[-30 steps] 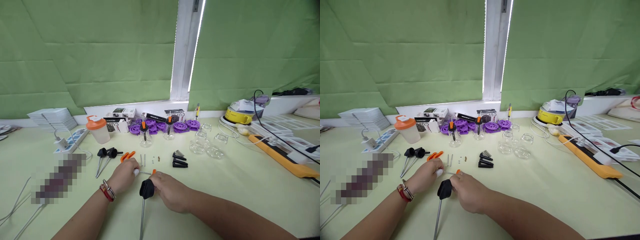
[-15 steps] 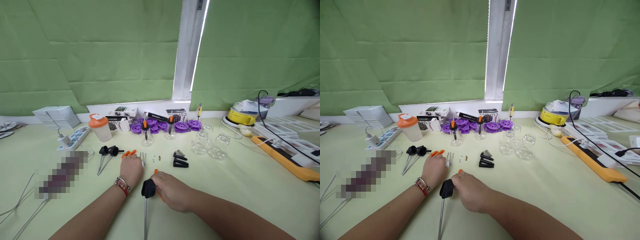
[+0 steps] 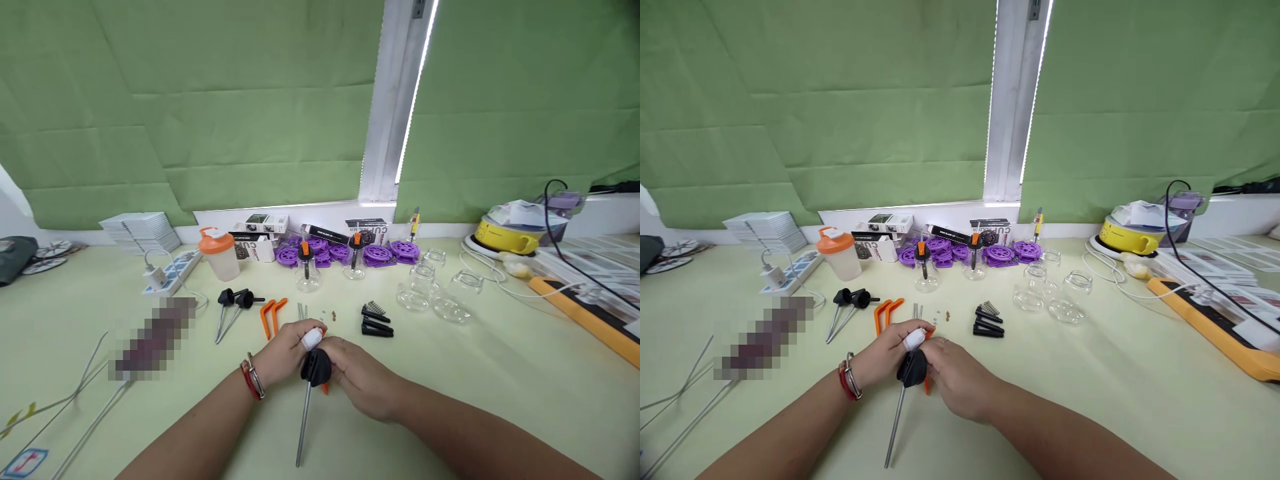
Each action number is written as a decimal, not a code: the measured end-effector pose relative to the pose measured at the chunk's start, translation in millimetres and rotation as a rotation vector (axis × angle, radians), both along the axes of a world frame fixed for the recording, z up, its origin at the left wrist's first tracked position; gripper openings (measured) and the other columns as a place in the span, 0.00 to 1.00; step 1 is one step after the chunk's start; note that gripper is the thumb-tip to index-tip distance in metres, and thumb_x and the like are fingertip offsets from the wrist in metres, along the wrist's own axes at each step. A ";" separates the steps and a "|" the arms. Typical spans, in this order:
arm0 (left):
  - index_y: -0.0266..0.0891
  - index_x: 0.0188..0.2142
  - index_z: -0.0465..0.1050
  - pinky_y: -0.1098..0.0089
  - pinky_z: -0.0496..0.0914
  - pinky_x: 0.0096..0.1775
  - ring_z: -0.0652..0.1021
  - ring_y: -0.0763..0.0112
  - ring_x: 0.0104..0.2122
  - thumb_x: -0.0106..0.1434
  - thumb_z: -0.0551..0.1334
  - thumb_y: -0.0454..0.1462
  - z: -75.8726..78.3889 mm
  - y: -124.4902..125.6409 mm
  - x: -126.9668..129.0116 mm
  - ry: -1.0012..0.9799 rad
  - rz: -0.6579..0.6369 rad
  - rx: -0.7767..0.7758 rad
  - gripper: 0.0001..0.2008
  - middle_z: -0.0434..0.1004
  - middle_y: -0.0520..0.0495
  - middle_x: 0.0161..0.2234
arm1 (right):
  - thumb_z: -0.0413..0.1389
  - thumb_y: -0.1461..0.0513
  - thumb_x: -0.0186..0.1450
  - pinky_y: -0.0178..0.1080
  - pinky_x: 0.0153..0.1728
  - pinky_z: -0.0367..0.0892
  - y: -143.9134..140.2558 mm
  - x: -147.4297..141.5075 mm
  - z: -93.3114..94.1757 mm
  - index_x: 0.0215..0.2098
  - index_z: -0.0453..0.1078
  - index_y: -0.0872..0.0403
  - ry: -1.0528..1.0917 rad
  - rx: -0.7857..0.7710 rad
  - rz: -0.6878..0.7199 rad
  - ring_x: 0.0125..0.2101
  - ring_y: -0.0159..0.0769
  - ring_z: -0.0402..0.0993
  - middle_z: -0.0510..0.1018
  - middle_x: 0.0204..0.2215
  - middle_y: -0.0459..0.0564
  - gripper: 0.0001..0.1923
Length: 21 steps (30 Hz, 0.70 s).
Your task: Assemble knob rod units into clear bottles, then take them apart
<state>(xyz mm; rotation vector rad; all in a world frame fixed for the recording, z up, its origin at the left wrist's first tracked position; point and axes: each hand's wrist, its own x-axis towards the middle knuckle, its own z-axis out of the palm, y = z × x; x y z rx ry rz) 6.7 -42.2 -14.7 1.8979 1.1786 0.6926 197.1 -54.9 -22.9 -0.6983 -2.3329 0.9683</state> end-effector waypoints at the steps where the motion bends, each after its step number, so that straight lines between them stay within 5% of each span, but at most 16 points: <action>1: 0.42 0.42 0.71 0.70 0.67 0.33 0.73 0.70 0.31 0.65 0.50 0.46 0.9 -0.2 -0.5 -0.035 0.014 -0.074 0.16 0.75 0.49 0.34 | 0.44 0.70 0.64 0.40 0.42 0.63 -0.8 -1.1 0.6 0.41 0.65 0.53 0.014 -0.006 0.011 0.39 0.37 0.66 0.72 0.38 0.50 0.12; 6: 0.41 0.38 0.69 0.73 0.63 0.27 0.67 0.76 0.24 0.61 0.56 0.44 2.2 1.2 -2.1 -0.213 0.029 -0.282 0.11 0.69 0.53 0.29 | 0.43 0.68 0.66 0.40 0.46 0.64 -3.7 -6.6 6.0 0.50 0.64 0.52 0.041 -0.034 0.093 0.43 0.36 0.67 0.72 0.43 0.52 0.17; 10: 0.40 0.36 0.64 0.73 0.63 0.25 0.65 0.78 0.21 0.57 0.58 0.41 2.8 6.2 -12.8 -0.229 0.110 -0.235 0.08 0.66 0.55 0.26 | 0.42 0.67 0.66 0.45 0.55 0.59 -5.0 -6.2 9.0 0.58 0.59 0.52 0.049 -0.006 0.148 0.54 0.38 0.63 0.68 0.53 0.55 0.22; 12: 0.40 0.38 0.63 0.72 0.65 0.28 0.69 0.75 0.24 0.57 0.57 0.39 3.5 13.5 -30.5 -0.156 0.223 -0.079 0.09 0.69 0.52 0.31 | 0.42 0.67 0.67 0.47 0.59 0.54 -4.9 -3.5 8.6 0.61 0.56 0.52 0.054 -0.023 0.117 0.59 0.38 0.57 0.63 0.58 0.56 0.24; 14: 0.40 0.39 0.63 0.70 0.67 0.32 0.72 0.71 0.30 0.56 0.56 0.38 3.4 23.2 -55.0 0.007 0.494 0.114 0.10 0.71 0.49 0.34 | 0.41 0.67 0.67 0.48 0.60 0.51 -4.1 -0.3 7.5 0.61 0.55 0.52 0.047 -0.065 0.075 0.61 0.38 0.54 0.61 0.60 0.55 0.25; 16: 0.39 0.37 0.65 0.69 0.67 0.32 0.74 0.67 0.31 0.57 0.55 0.38 1.5 32.6 -79.5 0.248 0.742 0.143 0.09 0.73 0.46 0.33 | 0.40 0.68 0.67 0.47 0.61 0.51 -3.4 2.2 6.9 0.62 0.55 0.51 0.037 -0.109 0.050 0.61 0.36 0.54 0.61 0.60 0.54 0.25; 21: 0.38 0.32 0.70 0.69 0.66 0.30 0.76 0.63 0.30 0.54 0.57 0.38 -9.7 45.2 -103.0 0.482 0.714 0.085 0.08 0.76 0.44 0.30 | 0.41 0.68 0.66 0.47 0.61 0.51 -4.5 2.8 10.3 0.61 0.57 0.52 -0.001 -0.135 0.046 0.60 0.37 0.55 0.62 0.59 0.55 0.25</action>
